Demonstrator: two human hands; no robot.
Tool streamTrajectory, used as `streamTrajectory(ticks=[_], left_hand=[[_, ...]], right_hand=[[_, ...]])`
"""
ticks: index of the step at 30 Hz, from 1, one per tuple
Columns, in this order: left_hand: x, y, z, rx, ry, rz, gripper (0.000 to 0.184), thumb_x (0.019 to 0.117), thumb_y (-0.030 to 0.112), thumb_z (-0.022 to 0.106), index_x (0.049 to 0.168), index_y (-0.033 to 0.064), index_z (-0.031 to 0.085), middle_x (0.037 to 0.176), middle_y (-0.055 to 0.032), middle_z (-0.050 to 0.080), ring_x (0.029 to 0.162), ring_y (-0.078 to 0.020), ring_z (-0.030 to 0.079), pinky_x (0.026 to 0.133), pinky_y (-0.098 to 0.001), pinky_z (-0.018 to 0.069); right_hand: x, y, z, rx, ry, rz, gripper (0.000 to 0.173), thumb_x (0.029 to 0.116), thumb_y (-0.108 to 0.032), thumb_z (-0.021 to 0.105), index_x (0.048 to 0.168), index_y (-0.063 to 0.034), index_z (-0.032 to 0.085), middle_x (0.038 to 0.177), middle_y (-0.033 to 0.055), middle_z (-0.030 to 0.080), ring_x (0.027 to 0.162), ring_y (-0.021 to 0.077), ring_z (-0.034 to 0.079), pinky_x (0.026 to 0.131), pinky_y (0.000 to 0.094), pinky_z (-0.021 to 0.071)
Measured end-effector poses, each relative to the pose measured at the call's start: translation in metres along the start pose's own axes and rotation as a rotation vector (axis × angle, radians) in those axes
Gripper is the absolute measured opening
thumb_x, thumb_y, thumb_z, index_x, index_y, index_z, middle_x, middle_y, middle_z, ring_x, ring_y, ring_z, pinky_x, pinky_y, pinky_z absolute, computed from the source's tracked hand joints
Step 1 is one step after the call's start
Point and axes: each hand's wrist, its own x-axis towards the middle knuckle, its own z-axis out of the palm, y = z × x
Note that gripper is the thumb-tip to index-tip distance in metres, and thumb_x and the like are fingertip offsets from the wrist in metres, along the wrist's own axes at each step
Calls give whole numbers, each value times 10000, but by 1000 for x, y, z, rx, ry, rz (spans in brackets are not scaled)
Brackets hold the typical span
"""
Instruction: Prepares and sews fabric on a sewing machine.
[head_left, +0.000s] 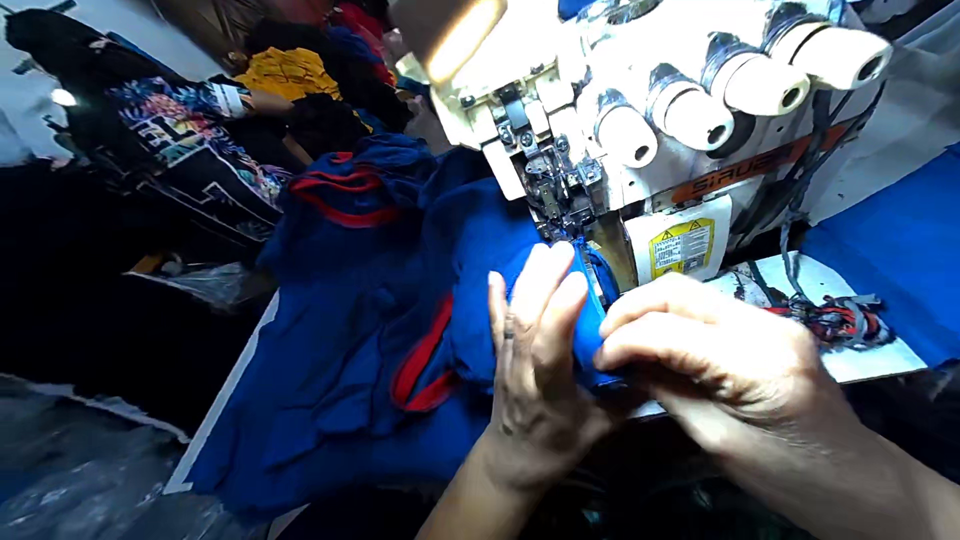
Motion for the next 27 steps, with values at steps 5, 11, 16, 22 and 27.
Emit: streamTrajectory(ticks=[5,11,16,22,27], left_hand=[[-3,-22,-9,-41,-1,71,131,989,62,580,1038,83,700,1120,-67,730,1215,-150,640,1151,-399,409],[16,-38,-38,-77,-228,-19,249,911,2,563,946,98,790,1085,-51,761,1207,-155,657,1163,-426,396],[18,-115,-50,-141,-425,100,371,984,17,463,1211,109,742,1330,-57,685,1346,-228,568,1184,-488,378],[52,-82,-37,2,-346,-181,413,922,-109,491,1168,68,772,1288,-168,694,1277,-301,626,1084,-473,468],[47,-73,-42,168,-315,-351,430,923,-160,500,1216,38,744,1337,-239,649,1258,-384,628,1024,-511,503]], right_hand=[[-4,3,-14,-54,-1,56,119,892,-85,657,840,-115,760,862,-43,587,811,-49,566,686,46,461],[0,24,4,-177,-15,71,138,876,-86,645,846,-129,773,839,-41,626,798,-48,591,701,54,471],[18,36,17,-339,-37,119,185,970,-223,627,985,-141,792,839,-35,616,777,2,583,659,115,449],[19,40,20,-400,-42,148,250,1006,-270,581,1063,-139,787,803,-12,606,735,57,595,622,183,460],[16,34,14,-430,-88,143,288,1019,-305,562,1088,-135,785,798,-10,630,732,78,616,628,221,478]])
